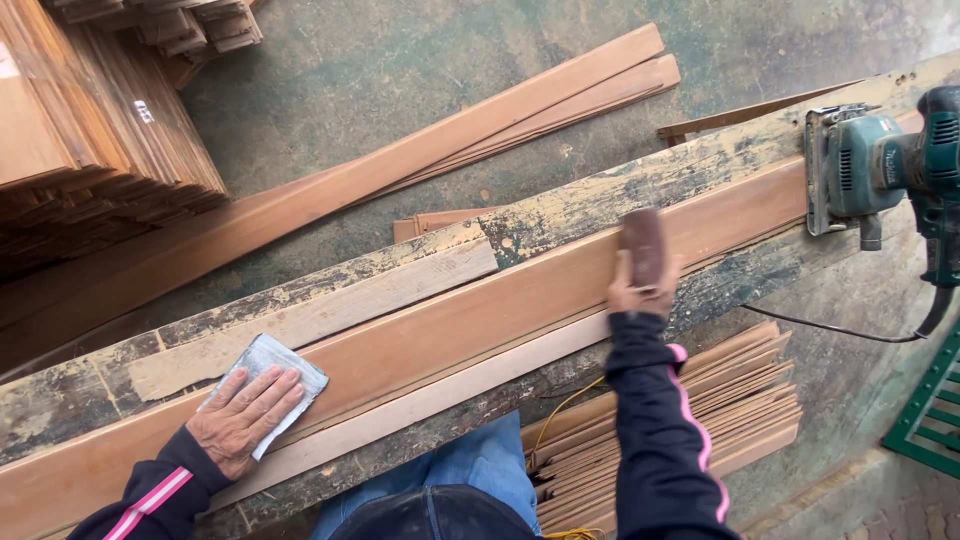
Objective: Sand wooden planks using an electric sander and a sanding block.
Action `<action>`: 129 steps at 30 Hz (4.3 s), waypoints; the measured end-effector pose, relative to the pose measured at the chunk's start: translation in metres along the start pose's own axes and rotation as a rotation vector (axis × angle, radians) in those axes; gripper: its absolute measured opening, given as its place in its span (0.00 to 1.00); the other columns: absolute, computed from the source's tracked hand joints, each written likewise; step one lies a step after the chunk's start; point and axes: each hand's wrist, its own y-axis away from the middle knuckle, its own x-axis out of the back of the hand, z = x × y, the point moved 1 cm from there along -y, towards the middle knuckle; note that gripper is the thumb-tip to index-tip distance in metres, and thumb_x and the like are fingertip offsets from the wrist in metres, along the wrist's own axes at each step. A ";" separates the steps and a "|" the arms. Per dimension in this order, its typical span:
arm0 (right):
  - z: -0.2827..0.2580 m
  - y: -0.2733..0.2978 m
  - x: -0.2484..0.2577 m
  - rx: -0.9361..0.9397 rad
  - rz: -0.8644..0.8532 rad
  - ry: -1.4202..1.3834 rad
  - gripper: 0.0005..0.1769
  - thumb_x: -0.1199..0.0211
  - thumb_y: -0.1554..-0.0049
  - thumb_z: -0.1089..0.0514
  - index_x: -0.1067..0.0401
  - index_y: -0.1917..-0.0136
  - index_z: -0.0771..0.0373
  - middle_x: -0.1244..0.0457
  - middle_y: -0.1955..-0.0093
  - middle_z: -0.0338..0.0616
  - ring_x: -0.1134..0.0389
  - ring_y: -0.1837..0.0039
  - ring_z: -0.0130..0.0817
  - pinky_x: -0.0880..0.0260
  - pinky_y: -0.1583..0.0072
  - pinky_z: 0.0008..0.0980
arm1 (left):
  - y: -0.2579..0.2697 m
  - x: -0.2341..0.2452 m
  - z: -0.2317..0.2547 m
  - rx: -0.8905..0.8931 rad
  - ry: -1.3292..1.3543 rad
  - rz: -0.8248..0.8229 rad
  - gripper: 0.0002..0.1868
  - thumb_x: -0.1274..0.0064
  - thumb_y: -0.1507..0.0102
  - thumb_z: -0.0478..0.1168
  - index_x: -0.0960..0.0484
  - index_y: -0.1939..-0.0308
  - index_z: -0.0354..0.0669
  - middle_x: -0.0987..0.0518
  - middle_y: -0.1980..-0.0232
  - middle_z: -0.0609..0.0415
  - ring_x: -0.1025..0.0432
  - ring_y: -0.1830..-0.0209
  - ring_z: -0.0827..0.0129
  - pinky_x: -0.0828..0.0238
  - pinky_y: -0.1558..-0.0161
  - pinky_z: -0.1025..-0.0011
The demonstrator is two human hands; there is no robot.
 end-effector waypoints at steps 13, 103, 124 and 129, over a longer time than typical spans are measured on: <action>-0.086 0.198 -0.035 1.196 -0.657 -0.065 0.41 0.39 0.52 0.66 0.37 0.24 0.59 0.42 0.22 0.47 0.46 0.19 0.45 0.62 0.19 0.57 | 0.002 0.005 0.005 0.004 -0.036 0.019 0.44 0.52 0.49 0.36 0.39 0.26 0.44 0.39 0.23 0.50 0.48 0.22 0.62 0.60 0.25 0.51; -0.172 0.246 -0.126 1.456 -0.871 0.168 0.50 0.39 0.50 0.61 0.53 0.19 0.67 0.55 0.17 0.62 0.58 0.16 0.57 0.63 0.19 0.54 | 0.052 -0.042 0.018 1.337 -0.006 0.523 0.39 0.52 0.29 0.50 0.47 0.15 0.53 0.55 0.12 0.46 0.64 0.13 0.44 0.77 0.23 0.31; -0.127 0.220 -0.082 1.173 -0.802 0.180 0.47 0.39 0.46 0.58 0.53 0.18 0.60 0.55 0.16 0.57 0.59 0.15 0.52 0.67 0.19 0.53 | 0.061 -0.053 0.014 1.289 -0.030 0.508 0.38 0.57 0.26 0.49 0.48 0.13 0.49 0.56 0.11 0.41 0.66 0.12 0.37 0.79 0.23 0.28; -0.068 0.071 0.014 0.504 -0.347 0.118 0.26 0.40 0.35 0.54 0.36 0.26 0.62 0.29 0.42 0.48 0.27 0.41 0.42 0.54 0.16 0.55 | 0.061 -0.054 0.014 1.300 -0.029 0.510 0.38 0.57 0.26 0.49 0.49 0.13 0.48 0.56 0.11 0.41 0.66 0.12 0.38 0.81 0.23 0.29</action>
